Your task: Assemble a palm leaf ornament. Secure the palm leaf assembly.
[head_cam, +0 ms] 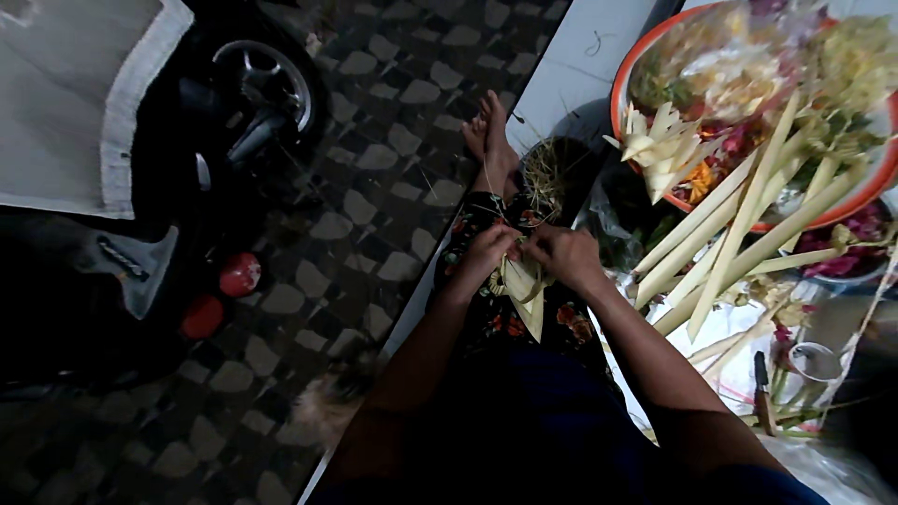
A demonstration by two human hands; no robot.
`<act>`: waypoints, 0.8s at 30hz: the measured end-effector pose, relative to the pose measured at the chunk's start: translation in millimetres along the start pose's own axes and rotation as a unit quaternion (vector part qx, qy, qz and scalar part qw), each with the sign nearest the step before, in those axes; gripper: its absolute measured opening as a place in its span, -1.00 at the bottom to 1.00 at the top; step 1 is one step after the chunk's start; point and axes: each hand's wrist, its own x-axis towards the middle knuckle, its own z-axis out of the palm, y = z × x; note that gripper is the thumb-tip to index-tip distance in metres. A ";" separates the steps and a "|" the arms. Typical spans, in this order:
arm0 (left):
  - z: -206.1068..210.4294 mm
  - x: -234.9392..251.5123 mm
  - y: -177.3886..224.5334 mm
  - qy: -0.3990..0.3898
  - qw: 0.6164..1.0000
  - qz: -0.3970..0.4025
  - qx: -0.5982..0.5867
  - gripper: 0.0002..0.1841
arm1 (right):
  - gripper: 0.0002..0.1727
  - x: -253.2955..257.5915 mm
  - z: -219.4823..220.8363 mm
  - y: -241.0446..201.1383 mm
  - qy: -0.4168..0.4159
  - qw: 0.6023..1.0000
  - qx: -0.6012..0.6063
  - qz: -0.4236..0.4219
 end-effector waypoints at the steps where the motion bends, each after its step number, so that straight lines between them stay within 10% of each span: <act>1: 1.0 1.1 1.5 0.002 1.000 -0.004 0.003 -0.68 | -0.56 -0.1 1.9 -3.0 -0.004 1.000 -0.002 0.011; 9: 3.8 7.9 2.3 0.035 0.999 -0.030 0.005 -0.72 | -0.74 7.7 6.7 -11.4 -0.029 0.998 -0.019 0.043; 24: 12.4 10.2 -8.7 0.105 0.993 -0.025 0.054 -0.71 | -0.82 1.5 15.1 0.8 -0.005 0.990 -0.033 -0.139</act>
